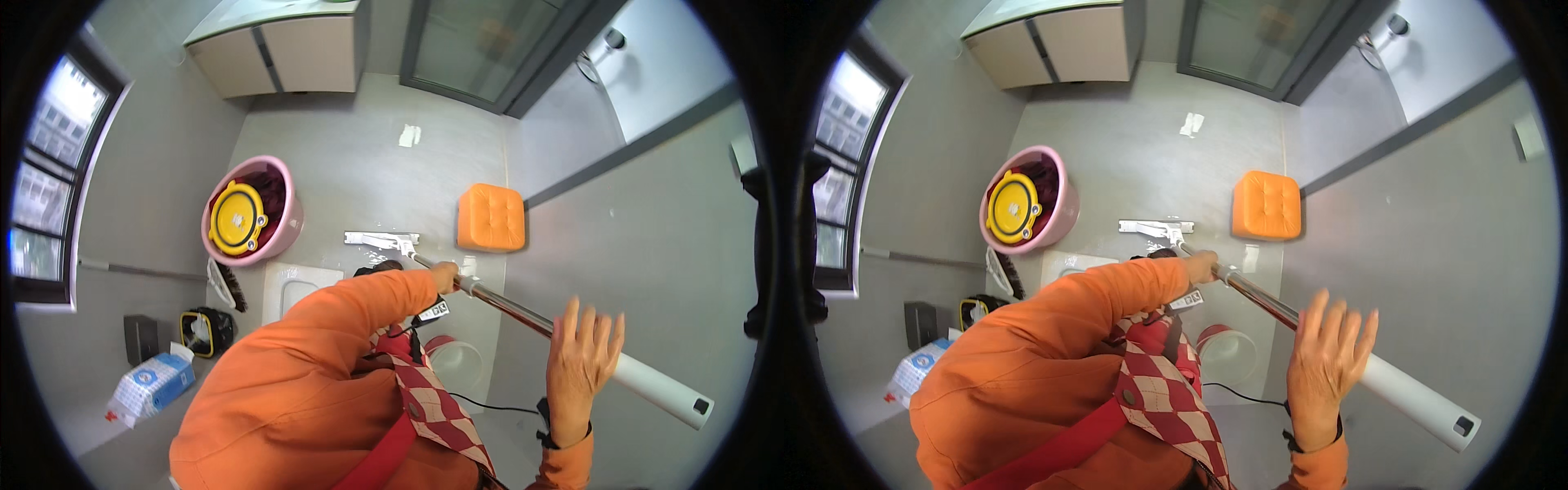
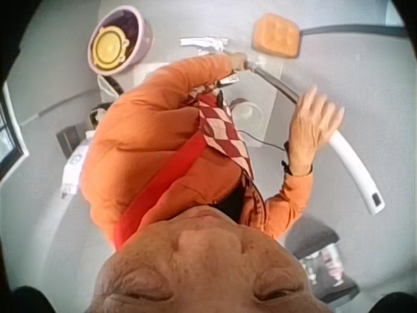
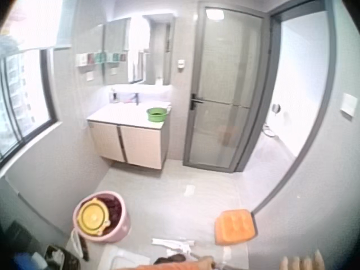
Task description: The person mops a tiled bathroom floor using a flat mop and a bucket. They repeatedly dip the mop into the bucket, wring it, and mop different areas of the floor, including around a squat toilet and a small orange stool. At one point, they pour water from a bucket onto the floor to aid cleaning.
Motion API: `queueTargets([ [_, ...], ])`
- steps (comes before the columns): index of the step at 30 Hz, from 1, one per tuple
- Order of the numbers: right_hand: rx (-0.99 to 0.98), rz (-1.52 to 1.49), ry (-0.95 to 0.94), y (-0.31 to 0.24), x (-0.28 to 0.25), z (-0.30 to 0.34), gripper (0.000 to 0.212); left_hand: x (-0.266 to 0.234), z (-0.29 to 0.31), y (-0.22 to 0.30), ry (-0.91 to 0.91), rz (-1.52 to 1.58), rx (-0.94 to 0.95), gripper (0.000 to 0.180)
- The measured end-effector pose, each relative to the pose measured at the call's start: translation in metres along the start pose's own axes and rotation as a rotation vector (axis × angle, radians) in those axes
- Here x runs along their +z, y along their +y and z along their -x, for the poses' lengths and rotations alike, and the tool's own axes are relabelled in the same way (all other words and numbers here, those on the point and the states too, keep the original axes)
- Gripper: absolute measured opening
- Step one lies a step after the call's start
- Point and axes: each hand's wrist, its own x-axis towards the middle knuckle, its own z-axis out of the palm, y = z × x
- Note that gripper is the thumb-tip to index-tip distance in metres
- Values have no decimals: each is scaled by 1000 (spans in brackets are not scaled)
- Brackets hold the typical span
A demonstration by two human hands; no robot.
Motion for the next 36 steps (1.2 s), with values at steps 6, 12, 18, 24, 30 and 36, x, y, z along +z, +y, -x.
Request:
queueTargets([
  [6,-11,-99,-343,37,-9,9,36,29,22,-7,177,272,-255,4],
  [12,-53,-180,-355,60,13,-33,41,40,24,56,78,523,-334,19],
  [18,-71,-420,-717,53,71,-89,58,6,-21,161,-9,152,79,10],
  [24,40,-580,-969,56,118,-114,51,-2,-37,233,-26,524,46,24],
  [30,103,-688,-1129,50,176,-152,35,-6,-37,302,104,456,23,25],
  [36,85,-834,-1151,45,296,-176,33,-10,-91,333,161,337,50,32],
])
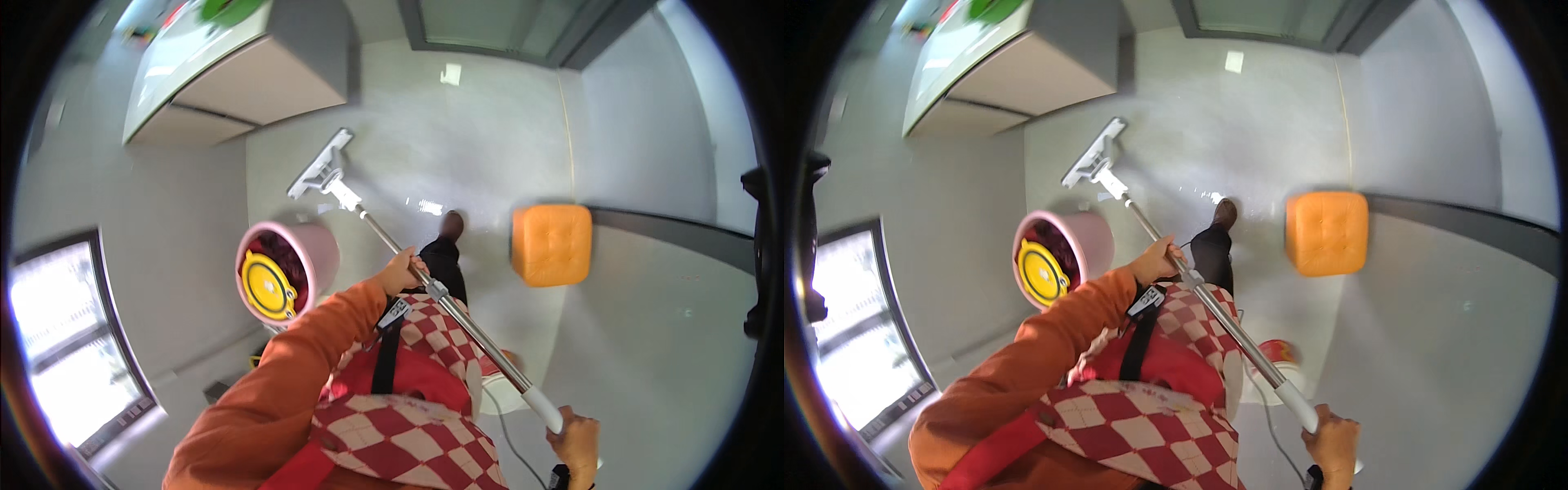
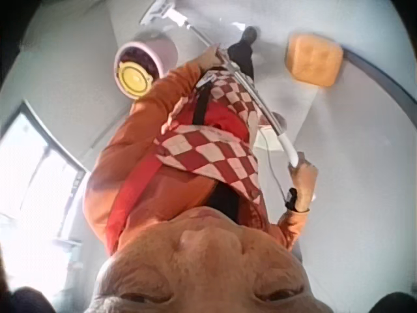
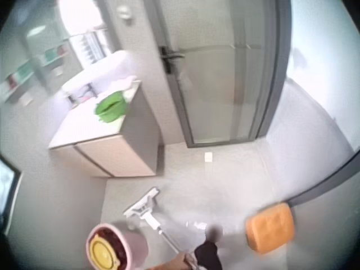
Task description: The person mops a tiled bathroom floor using a flat mop and a bucket. They repeatedly dip the mop into the bucket, wring it, and mop different areas of the floor, including around a squat toilet and a small orange stool. At one point, they pour water from a bucket onto the floor to aid cleaning.
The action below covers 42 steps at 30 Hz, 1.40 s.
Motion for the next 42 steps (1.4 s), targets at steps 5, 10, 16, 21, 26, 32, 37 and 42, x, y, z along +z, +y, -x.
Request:
queueTargets([
  [5,39,0,-208,45,62,-76,45,-13,-56,7,194,39,-74,35],
  [10,-75,51,71,78,156,-154,48,-47,-125,9,120,-92,122,34],
  [16,-84,-12,179,121,227,-241,39,-48,-179,15,203,-112,112,33],
  [21,-166,17,185,137,264,-332,43,-49,-245,59,371,-456,202,33],
  [26,-272,-18,280,101,292,-417,53,-54,-290,131,518,-656,295,33],
  [32,-318,-287,452,79,310,-480,58,-57,-328,183,532,-369,251,30],
  [37,-308,-125,396,72,296,-487,52,-60,-345,184,442,-397,229,25],
  [42,-231,-106,299,87,321,-449,52,-73,-342,161,-118,-2251,545,25],
])
